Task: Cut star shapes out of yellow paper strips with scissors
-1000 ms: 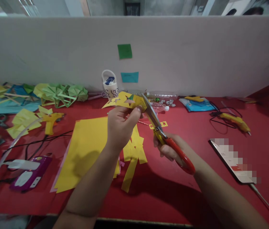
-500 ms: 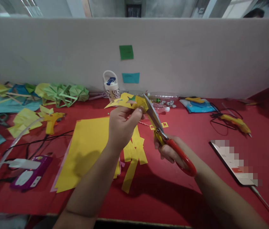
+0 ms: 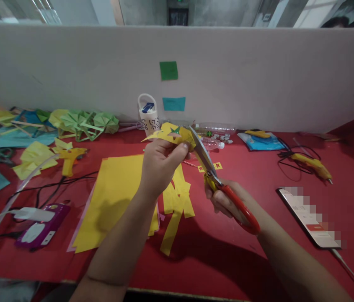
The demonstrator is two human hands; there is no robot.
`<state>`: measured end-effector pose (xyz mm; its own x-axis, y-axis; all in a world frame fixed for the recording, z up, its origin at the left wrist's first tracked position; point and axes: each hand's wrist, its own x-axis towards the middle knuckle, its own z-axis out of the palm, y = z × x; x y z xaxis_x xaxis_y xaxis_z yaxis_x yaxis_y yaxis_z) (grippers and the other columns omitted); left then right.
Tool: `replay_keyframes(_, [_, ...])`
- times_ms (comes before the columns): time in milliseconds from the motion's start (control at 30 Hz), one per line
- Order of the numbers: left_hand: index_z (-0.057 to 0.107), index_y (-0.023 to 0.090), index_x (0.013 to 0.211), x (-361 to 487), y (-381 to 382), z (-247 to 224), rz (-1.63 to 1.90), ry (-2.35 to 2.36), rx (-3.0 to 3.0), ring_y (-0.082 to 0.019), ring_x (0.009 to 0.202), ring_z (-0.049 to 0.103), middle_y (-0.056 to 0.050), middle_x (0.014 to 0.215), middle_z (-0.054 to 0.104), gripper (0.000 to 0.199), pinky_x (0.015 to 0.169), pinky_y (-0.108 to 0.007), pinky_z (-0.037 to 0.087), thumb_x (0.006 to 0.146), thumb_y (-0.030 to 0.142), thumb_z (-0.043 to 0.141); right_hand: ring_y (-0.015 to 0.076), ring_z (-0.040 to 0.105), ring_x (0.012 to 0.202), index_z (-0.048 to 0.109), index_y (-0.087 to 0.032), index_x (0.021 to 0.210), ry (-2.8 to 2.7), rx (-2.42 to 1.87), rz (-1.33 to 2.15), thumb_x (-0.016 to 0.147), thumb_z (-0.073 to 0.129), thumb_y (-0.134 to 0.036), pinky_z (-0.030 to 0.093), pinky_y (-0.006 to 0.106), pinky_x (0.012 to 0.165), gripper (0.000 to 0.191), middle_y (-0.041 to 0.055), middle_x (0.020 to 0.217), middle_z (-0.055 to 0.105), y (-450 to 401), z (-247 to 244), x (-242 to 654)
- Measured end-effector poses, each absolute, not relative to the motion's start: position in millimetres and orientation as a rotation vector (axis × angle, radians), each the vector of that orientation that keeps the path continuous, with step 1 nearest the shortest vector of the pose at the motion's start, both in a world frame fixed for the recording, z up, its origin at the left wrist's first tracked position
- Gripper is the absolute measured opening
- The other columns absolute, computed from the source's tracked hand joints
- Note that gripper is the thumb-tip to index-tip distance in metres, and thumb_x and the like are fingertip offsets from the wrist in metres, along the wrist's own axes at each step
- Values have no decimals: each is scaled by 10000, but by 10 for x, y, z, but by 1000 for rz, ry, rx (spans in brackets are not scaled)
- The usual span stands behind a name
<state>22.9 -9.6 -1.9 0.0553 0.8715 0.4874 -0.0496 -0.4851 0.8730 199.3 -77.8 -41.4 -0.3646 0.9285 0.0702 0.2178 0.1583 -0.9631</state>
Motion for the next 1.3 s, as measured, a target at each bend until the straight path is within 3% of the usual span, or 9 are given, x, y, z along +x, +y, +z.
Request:
replay_keyframes(1033, [624, 176, 506, 208, -101, -7, 1521, 845, 1549, -111, 528, 521, -10, 521, 579, 216, 480, -238, 443, 714, 230, 614, 80, 368, 427, 463, -213, 707, -1655, -1147, 1313, 828, 532, -725, 287, 225, 387, 531, -63, 542, 403, -775, -455, 1992])
replay_keyframes(1300, [641, 170, 534, 216, -103, -7, 1522, 838, 1526, -109, 532, 533, -9, 536, 593, 183, 485, -235, 452, 709, 216, 616, 76, 349, 416, 466, -213, 720, -1643, -1135, 1331, 826, 536, -721, 342, 229, 403, 524, -73, 530, 389, -774, -495, 2008])
